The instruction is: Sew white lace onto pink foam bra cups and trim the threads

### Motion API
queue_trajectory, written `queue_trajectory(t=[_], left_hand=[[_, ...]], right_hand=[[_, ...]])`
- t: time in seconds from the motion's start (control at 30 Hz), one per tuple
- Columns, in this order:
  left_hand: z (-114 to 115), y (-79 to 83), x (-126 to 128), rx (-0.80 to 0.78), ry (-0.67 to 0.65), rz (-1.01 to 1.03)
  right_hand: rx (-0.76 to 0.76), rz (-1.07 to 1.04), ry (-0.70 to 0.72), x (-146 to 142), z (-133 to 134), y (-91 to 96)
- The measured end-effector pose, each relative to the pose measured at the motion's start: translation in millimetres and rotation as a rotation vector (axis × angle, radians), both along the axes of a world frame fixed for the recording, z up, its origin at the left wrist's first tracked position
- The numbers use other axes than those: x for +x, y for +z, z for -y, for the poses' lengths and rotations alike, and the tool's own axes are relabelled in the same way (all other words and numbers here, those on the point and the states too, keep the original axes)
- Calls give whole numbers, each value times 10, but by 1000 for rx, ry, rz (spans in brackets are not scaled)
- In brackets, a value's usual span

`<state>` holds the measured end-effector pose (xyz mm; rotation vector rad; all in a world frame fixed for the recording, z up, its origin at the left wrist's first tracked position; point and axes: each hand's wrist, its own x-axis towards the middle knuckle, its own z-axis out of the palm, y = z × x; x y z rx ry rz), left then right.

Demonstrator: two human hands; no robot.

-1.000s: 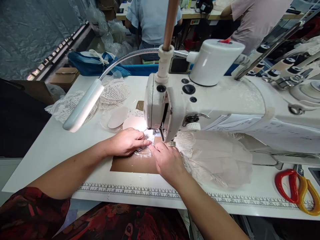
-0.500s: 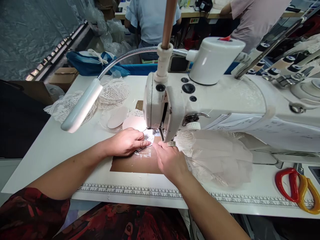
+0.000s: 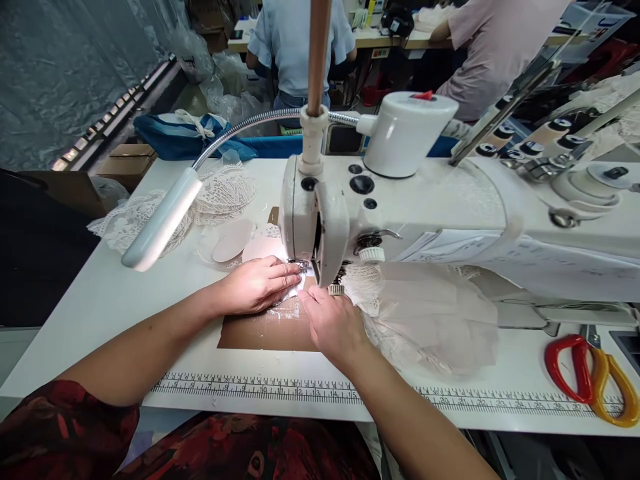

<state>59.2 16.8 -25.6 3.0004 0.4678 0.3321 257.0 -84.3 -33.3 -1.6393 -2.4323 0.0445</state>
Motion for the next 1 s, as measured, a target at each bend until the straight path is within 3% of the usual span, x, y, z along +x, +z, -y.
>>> queue_trajectory(t=[0.6, 1.0], left_hand=[[-60, -2, 2, 48, -48, -32], [-45, 54, 49, 3, 131, -85]], right_hand=[[-57, 41, -124, -29, -54, -1], [-9, 49, -159, -36, -82, 27]])
